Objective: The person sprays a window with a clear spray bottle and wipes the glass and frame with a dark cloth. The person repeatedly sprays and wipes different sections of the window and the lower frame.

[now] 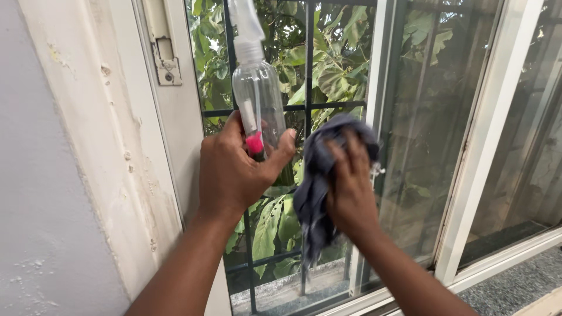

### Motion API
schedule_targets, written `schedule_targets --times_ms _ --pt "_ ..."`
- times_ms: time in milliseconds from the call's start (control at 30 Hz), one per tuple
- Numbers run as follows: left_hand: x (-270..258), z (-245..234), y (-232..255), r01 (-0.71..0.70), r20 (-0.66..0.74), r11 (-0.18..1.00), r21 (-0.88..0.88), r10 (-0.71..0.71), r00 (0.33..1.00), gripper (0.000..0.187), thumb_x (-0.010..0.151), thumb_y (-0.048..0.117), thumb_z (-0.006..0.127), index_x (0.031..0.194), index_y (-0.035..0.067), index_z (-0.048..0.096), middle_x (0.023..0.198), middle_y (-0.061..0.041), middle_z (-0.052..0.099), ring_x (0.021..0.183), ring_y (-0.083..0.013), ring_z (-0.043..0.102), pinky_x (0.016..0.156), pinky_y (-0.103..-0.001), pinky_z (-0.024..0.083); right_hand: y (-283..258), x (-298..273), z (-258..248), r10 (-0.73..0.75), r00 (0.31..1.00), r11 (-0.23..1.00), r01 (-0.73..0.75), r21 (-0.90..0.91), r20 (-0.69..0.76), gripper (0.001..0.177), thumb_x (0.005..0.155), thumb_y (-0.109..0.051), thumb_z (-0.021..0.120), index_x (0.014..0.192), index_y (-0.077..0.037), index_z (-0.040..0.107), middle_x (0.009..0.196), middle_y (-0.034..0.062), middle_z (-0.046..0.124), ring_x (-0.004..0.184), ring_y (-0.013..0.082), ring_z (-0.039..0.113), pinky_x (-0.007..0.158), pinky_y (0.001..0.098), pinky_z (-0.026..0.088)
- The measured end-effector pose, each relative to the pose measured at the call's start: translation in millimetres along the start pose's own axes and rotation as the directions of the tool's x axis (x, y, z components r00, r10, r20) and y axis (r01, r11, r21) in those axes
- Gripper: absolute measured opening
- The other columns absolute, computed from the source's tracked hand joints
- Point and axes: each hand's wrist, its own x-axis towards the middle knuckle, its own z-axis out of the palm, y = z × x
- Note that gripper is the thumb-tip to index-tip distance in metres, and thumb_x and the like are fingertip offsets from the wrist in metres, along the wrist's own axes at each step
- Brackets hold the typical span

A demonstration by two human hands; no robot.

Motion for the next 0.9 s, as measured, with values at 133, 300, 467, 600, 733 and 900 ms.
schedule_targets --times_ms 133,300,467,600,733,900 --pt "-6 2 -13 -0.163 -0.019 0.985 0.051 0.164 0.986 0.05 0.085 0.044 0.081 0.113 0.005 0.065 0.075 -0.007 0.076 0.063 -0.0207 0.076 0.06 -0.035 0.06 18 39 5 0.147 0.971 0.986 -0.13 0.1 -0.19 0.063 0.105 -0.013 0.054 0.163 -0.012 0.029 0.173 0.0221 0.015 0.158 0.0481 0.02 0.13 0.0554 0.024" --pt "-10 7 -23 -0.242 -0.053 0.97 0.016 0.243 0.969 0.086 0.083 0.042 0.079 0.145 -0.001 0.037 0.085 -0.01 0.076 0.069 -0.0234 0.078 0.064 -0.036 0.065 5 48 10 0.136 0.975 0.991 -0.135 0.015 -0.175 0.069 0.105 -0.04 0.061 0.16 -0.012 0.029 0.167 0.0244 0.016 0.153 0.0526 0.016 0.123 0.0625 0.021" --pt "-12 8 -25 -0.281 -0.057 0.959 0.039 0.283 0.958 0.088 0.084 0.043 0.079 0.147 0.0 0.037 0.082 -0.009 0.077 0.067 -0.0237 0.078 0.062 -0.036 0.064 20 -3 9 -0.033 0.999 0.991 0.03 -0.129 -0.024 0.063 0.104 -0.039 0.056 0.159 -0.02 0.032 0.169 0.017 0.018 0.156 0.0508 0.02 0.126 0.0656 0.022" --pt "-7 8 -21 -0.105 0.009 0.994 0.007 0.105 0.994 0.072 0.087 0.046 0.075 0.138 0.003 0.048 0.075 -0.008 0.076 0.052 -0.0181 0.074 0.053 -0.032 0.062 56 0 3 0.177 0.984 0.983 -0.177 0.046 0.006 0.06 0.107 -0.044 0.046 0.16 -0.021 0.029 0.173 0.0177 0.01 0.158 0.0479 0.021 0.12 0.0628 0.032" --pt "-1 10 -14 -0.067 0.037 0.998 0.005 0.067 0.997 0.057 0.086 0.047 0.075 0.12 0.003 0.06 0.066 -0.006 0.074 0.047 -0.0153 0.071 0.05 -0.03 0.06 88 77 0 0.412 0.857 0.895 -0.318 0.313 -0.309 0.065 0.12 -0.046 0.05 0.166 -0.011 0.019 0.172 0.0218 0.013 0.159 0.0473 0.022 0.13 0.0629 0.029" --pt "-3 12 -12 -0.121 0.006 0.992 0.031 0.121 0.993 0.05 0.084 0.043 0.076 0.113 0.003 0.066 0.064 -0.005 0.073 0.047 -0.0137 0.07 0.052 -0.03 0.059 99 44 -4 0.108 0.981 0.985 -0.127 -0.114 -0.163 0.061 0.112 -0.04 0.048 0.162 -0.013 0.026 0.17 0.0208 0.012 0.157 0.048 0.016 0.124 0.0681 0.028"
